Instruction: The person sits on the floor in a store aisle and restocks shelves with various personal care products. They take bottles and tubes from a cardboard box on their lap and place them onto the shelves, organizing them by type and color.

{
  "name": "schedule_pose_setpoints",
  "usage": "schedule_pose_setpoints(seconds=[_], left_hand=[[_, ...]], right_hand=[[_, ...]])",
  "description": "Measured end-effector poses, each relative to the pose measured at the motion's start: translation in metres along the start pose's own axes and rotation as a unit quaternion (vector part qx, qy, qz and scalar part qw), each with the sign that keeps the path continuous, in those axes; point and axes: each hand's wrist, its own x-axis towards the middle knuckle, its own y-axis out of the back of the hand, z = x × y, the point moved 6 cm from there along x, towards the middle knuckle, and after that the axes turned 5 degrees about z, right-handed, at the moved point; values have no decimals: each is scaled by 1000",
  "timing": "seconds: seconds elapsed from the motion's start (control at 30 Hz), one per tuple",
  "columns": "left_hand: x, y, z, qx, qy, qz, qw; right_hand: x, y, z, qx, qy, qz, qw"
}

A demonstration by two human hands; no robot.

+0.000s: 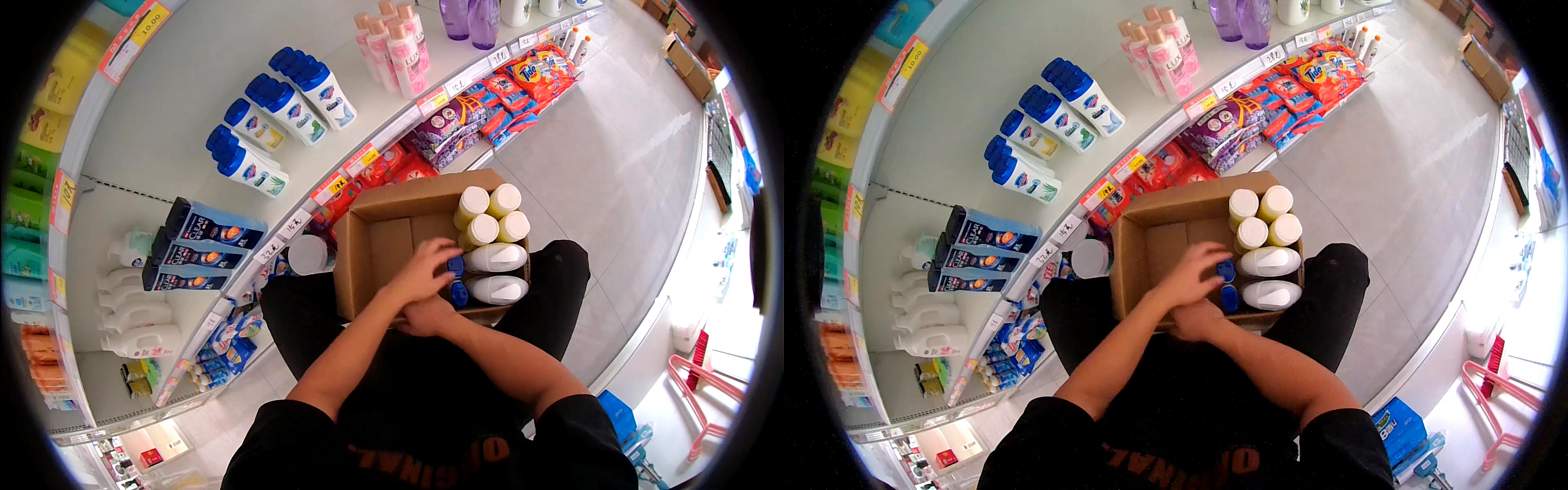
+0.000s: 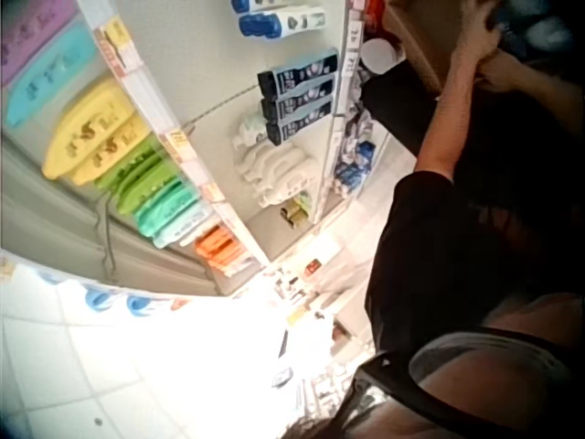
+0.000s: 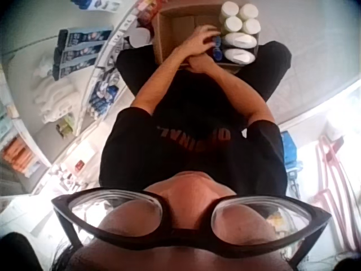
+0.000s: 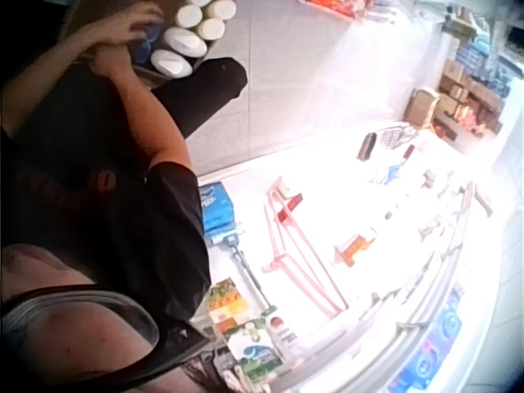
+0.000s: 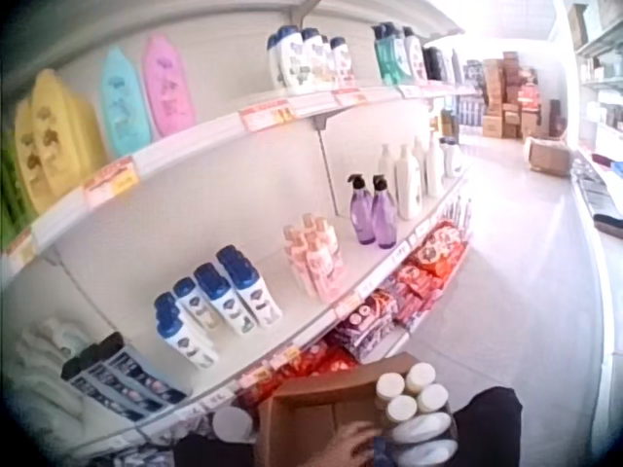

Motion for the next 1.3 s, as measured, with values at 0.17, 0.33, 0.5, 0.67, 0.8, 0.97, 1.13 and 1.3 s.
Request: schedule_pose_setpoints(seconds=[0.17, 0.33, 0.5, 0.67, 0.8, 0.97, 1.13, 1.3], left_hand=[[0, -27, -14, -51, 45, -12, 998], [-4, -13, -39, -83, 124, 35, 988], [-35, -9, -75, -49, 167, 50, 984], [-62, -23, -117, -105, 302, 49, 946], [-67, -11, -121, -90, 336, 124, 929], [-52, 34, -75, -68, 230, 244, 940], [-35, 114, -6, -79, 143, 333, 929], [-33, 195, 70, 1, 30, 477, 879]], right_hand=[[-4, 16, -12, 44, 60, 64, 995], [-5, 31, -13, 41, -31, -10, 999], [-5, 20, -8, -11, -58, -65, 996], [-4, 17, -4, 19, -57, -11, 998], [-2, 13, -5, -14, -29, -20, 999], [-7, 30, -14, -38, -45, -80, 995], [-5, 23, -11, -21, -37, -67, 997], [-5, 25, -14, -23, -32, -76, 996]])
